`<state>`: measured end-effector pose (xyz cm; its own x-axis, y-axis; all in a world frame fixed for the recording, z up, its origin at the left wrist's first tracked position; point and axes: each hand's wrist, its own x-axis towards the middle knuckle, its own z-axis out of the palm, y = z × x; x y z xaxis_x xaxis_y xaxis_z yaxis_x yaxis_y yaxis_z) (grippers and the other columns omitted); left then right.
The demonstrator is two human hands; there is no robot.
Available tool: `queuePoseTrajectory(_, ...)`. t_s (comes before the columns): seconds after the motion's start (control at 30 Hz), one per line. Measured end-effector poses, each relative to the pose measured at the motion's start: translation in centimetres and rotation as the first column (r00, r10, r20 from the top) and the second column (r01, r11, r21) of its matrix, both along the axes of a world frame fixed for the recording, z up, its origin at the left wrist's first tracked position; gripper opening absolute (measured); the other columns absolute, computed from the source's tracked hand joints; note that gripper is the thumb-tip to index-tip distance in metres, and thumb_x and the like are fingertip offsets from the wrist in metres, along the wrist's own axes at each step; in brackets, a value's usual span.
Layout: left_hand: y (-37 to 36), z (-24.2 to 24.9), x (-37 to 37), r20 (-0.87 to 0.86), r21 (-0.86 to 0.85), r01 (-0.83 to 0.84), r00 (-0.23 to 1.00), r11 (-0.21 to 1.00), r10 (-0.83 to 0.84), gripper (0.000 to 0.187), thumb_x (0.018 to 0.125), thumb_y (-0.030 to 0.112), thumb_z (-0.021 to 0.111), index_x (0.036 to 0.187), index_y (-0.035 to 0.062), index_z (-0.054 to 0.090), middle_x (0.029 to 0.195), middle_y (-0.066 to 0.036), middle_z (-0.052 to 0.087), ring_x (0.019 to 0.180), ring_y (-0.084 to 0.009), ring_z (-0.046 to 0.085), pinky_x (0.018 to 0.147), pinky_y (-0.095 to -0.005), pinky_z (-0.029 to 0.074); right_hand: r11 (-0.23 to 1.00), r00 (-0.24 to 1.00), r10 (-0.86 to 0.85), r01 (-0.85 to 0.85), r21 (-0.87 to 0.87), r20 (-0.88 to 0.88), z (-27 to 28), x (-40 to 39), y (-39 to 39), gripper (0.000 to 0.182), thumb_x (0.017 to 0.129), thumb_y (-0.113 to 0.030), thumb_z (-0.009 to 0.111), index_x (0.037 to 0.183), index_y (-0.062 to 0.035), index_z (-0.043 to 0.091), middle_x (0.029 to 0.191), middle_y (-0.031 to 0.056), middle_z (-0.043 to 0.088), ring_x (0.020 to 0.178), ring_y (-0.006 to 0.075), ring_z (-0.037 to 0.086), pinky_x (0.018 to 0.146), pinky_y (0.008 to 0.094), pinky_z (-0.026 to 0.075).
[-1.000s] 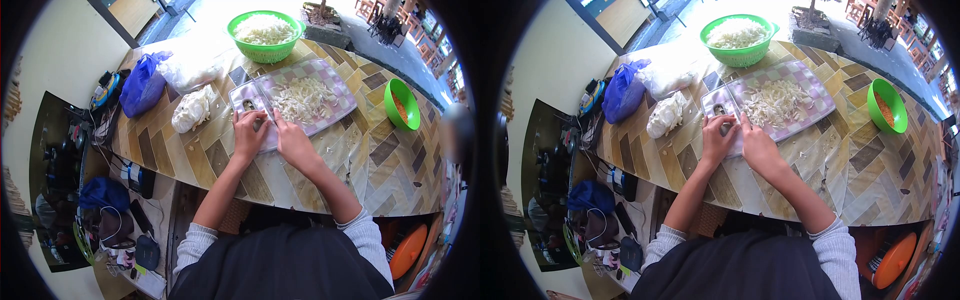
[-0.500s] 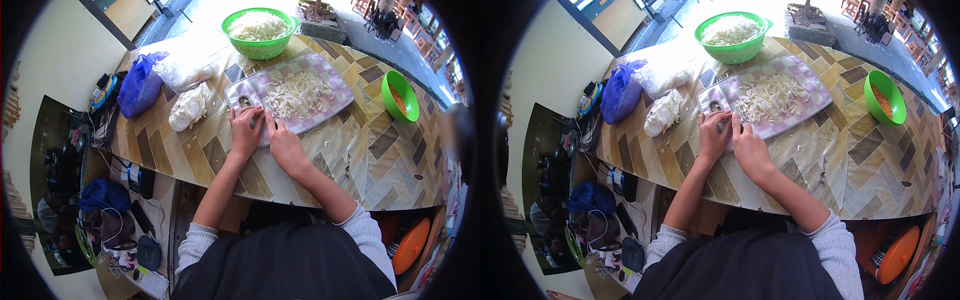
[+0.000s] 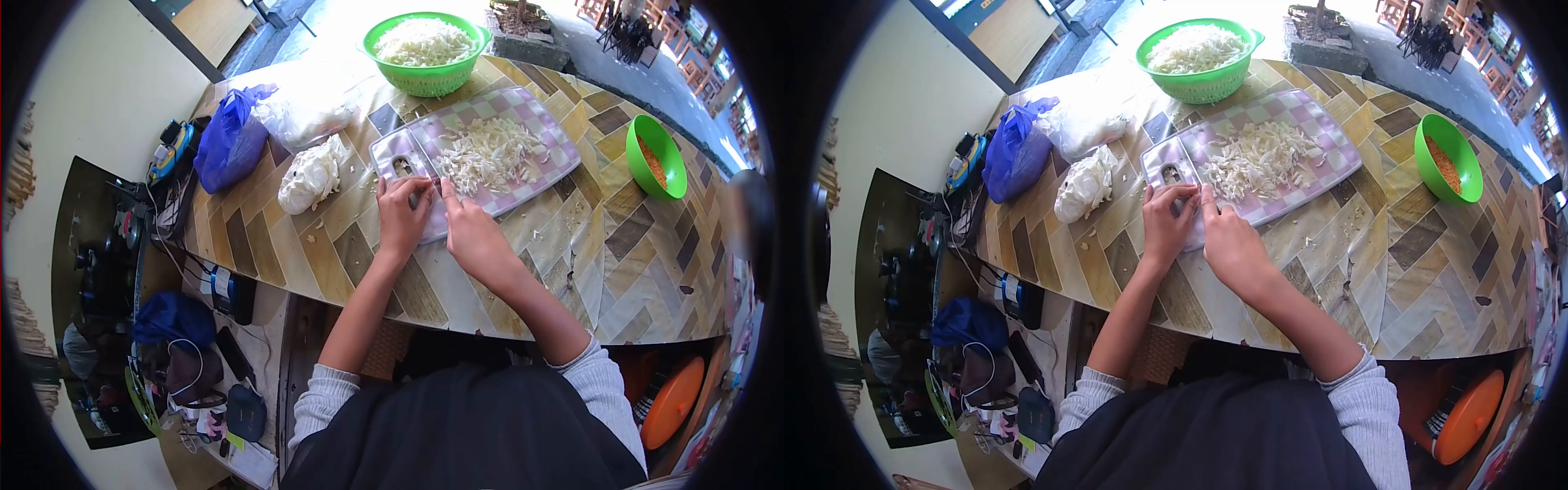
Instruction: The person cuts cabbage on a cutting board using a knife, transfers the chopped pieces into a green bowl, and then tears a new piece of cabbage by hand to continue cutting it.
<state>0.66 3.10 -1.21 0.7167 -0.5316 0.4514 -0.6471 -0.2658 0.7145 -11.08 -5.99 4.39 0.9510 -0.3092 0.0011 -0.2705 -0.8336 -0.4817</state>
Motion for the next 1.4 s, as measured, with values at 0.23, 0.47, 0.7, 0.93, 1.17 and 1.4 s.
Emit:
queuePoseTrajectory(0.23,0.1,-0.1,0.2,-0.004,0.011,0.006,1.0,1.0,-0.006,0.01,0.083,0.012,0.067,0.091,0.0065,0.071,0.098,-0.007,0.071,0.098,-0.0264,0.064,0.11,-0.0503,0.025,0.99,0.994,-0.047,0.034,-0.14,-0.094,-0.9,1.4,1.2,0.067,0.083,-0.001,0.054,0.144,0.0067,0.028,0.101,0.0265,0.06,0.085,0.0383,0.067,0.073,0.041,0.056)
queuePoseTrajectory(0.47,0.1,-0.1,0.0,-0.033,-0.01,-0.013,0.999,1.0,0.013,0.01,0.081,0.012,0.069,0.088,0.0062,0.071,0.094,-0.008,0.072,0.093,-0.0265,0.067,0.11,-0.0509,0.026,0.998,0.997,0.026,-0.03,0.054,0.07,-1.3,2.5,-1.8,0.064,0.083,-0.001,0.052,0.142,0.0102,0.03,0.099,0.0295,0.062,0.089,0.0406,0.065,0.077,0.0433,0.055)
queuePoseTrajectory(0.7,0.0,0.1,0.2,-0.1,-0.038,-0.039,0.994,0.999,0.035,0.009,0.08,0.013,0.071,0.084,0.0057,0.068,0.084,-0.007,0.073,0.08,-0.0246,0.069,0.11,-0.0486,0.027,0.997,0.995,0.03,-0.036,0.062,0.095,-0.7,1.2,-0.8,0.065,0.081,0.001,0.052,0.141,0.0106,0.03,0.098,0.0296,0.062,0.088,0.041,0.065,0.077,0.0441,0.054)
queuePoseTrajectory(0.93,0.2,0.3,0.3,-0.111,-0.049,-0.023,0.994,0.999,0.017,0.009,0.08,0.012,0.071,0.083,0.0047,0.066,0.084,-0.007,0.073,0.082,-0.0245,0.07,0.109,-0.0467,0.028,0.984,0.999,-0.01,0.002,-0.178,-0.044,-0.6,0.7,0.9,0.065,0.084,0.0,0.051,0.144,0.0063,0.028,0.099,0.025,0.06,0.078,0.0356,0.068,0.067,0.0403,0.057)
queuePoseTrajectory(1.17,0.4,-0.1,0.4,-0.093,-0.045,-0.008,0.996,0.999,0.004,0.01,0.08,0.013,0.07,0.083,0.0042,0.065,0.082,-0.008,0.071,0.081,-0.0265,0.068,0.109,-0.0484,0.028,0.962,1.0,0.008,-0.005,-0.273,0.008,-2.5,2.5,0.8,0.065,0.084,-0.001,0.05,0.145,0.0044,0.028,0.095,0.0224,0.06,0.07,0.0319,0.069,0.06,0.0364,0.058)
queuePoseTrajectory(1.4,0.3,0.7,-0.1,0.116,0.101,-0.054,0.992,0.993,0.042,0.011,0.081,0.017,0.068,0.087,0.0076,0.067,0.085,-0.007,0.07,0.089,-0.0251,0.065,0.107,-0.0457,0.027,0.957,0.997,0.078,-0.078,-0.279,-0.01,-1.8,-1.3,-0.2,0.066,0.084,-0.001,0.05,0.145,0.0037,0.028,0.095,0.022,0.061,0.069,0.0312,0.069,0.059,0.0366,0.058)
